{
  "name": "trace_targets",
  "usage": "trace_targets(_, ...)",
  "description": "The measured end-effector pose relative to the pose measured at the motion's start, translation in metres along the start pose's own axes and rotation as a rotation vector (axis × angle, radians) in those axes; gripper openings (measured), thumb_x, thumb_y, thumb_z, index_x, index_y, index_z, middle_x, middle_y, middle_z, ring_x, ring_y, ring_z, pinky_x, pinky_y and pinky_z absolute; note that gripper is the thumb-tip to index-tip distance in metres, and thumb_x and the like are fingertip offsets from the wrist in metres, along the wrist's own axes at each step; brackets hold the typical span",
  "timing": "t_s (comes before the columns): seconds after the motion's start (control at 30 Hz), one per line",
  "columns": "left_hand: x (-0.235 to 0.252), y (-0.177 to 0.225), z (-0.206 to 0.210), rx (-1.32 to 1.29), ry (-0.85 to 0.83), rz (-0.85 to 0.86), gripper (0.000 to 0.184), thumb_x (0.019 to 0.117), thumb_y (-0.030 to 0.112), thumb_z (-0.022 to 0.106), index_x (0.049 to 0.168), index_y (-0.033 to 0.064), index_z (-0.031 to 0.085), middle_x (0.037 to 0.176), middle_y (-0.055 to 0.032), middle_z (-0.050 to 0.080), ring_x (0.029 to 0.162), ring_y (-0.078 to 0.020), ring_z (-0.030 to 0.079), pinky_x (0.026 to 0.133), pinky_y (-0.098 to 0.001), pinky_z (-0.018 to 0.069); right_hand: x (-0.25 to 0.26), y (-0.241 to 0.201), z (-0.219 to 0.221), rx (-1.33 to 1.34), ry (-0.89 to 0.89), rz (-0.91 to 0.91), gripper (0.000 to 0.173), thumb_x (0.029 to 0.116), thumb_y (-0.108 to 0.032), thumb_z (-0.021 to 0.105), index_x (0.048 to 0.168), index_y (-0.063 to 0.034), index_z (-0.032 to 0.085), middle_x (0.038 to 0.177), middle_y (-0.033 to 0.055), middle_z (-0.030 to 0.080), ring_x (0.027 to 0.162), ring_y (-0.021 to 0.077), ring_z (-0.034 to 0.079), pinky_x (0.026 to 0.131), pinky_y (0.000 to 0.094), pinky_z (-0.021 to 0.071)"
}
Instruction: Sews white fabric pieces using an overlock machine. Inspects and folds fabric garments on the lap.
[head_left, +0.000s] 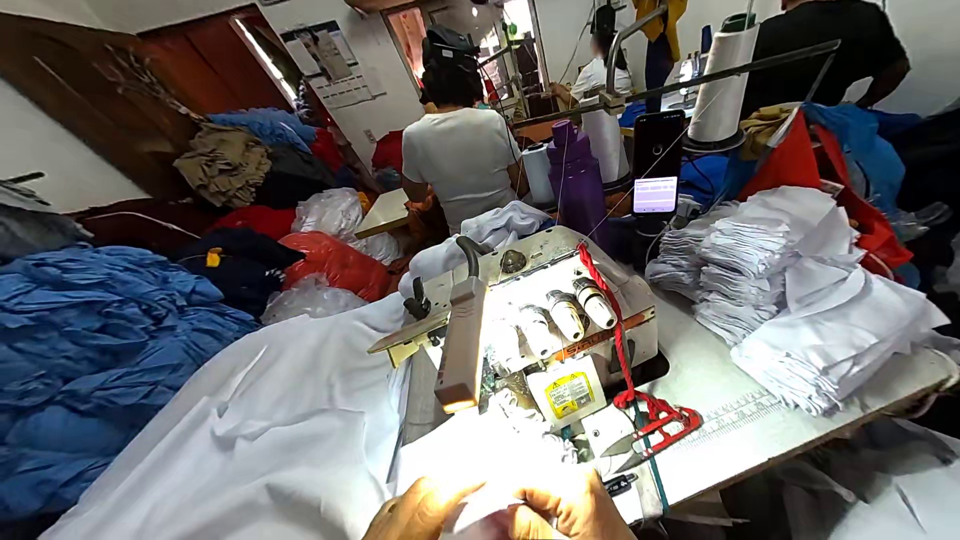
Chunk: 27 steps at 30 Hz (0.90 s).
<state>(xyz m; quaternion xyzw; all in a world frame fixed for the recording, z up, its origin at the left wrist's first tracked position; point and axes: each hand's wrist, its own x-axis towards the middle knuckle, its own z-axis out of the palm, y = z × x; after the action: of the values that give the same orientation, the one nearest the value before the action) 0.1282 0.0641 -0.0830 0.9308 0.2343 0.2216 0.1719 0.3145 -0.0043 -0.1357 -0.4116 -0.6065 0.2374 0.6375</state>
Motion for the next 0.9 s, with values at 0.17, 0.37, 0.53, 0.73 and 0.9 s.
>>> trace_targets(0.17, -0.001, 0.003, 0.009, 0.080, 0.105, 0.097, 0.024, 0.1016, 0.014, 0.060, 0.101, -0.0091, 0.067, 0.091, -0.0271, 0.069, 0.088, -0.0325, 0.068, 0.085, -0.0385, 0.0539, 0.003, -0.001, -0.001, -0.040, -0.025, -0.050, 0.029, 0.1004, -0.009, 0.058, 0.080, 0.0063, 0.073, 0.064, 0.0129, 0.065, 0.059, 0.0106, 0.062, 0.058, 0.0234, 0.0467)
trace_targets(0.37, 0.005, 0.005, 0.003, 0.032, 0.107, 0.079, 0.023, 0.1015, 0.009, 0.059, 0.094, -0.0100, 0.069, 0.080, -0.0243, 0.066, 0.077, -0.0227, 0.064, 0.074, -0.0250, 0.0509, 0.002, 0.000, -0.004, -0.085, -0.038, -0.077, 0.030, 0.0997, -0.009, 0.059, 0.077, 0.0054, 0.072, 0.062, 0.0124, 0.063, 0.058, 0.0120, 0.059, 0.057, 0.0240, 0.0443)
trace_targets(0.53, 0.006, 0.004, 0.009, 0.141, 0.093, 0.096, 0.016, 0.0978, 0.005, 0.061, 0.093, -0.0069, 0.071, 0.081, -0.0250, 0.068, 0.075, -0.0313, 0.066, 0.070, -0.0349, 0.0536, 0.002, 0.003, -0.005, -0.088, -0.052, -0.090, 0.030, 0.0997, -0.009, 0.058, 0.077, 0.0043, 0.072, 0.061, 0.0120, 0.062, 0.058, 0.0134, 0.059, 0.056, 0.0260, 0.0439)
trace_targets(0.73, 0.007, 0.002, 0.002, -0.109, 0.060, 0.018, 0.025, 0.1032, 0.010, 0.054, 0.094, -0.0107, 0.066, 0.086, -0.0236, 0.064, 0.087, -0.0159, 0.061, 0.081, -0.0200, 0.0476, 0.000, 0.004, -0.006, -0.019, -0.098, -0.084, 0.027, 0.0984, -0.009, 0.061, 0.079, 0.0079, 0.071, 0.065, 0.0151, 0.065, 0.061, 0.0145, 0.061, 0.060, 0.0249, 0.0466)
trace_targets(0.9, 0.008, 0.003, -0.003, -0.158, 0.098, -0.054, 0.030, 0.1030, 0.010, 0.052, 0.090, -0.0136, 0.064, 0.080, -0.0192, 0.063, 0.080, -0.0060, 0.058, 0.074, -0.0156, 0.0462, -0.018, 0.017, -0.003, -0.020, -0.197, 0.034, 0.025, 0.0955, -0.008, 0.064, 0.078, 0.0092, 0.069, 0.069, 0.0191, 0.066, 0.066, 0.0224, 0.066, 0.064, 0.0349, 0.0516)
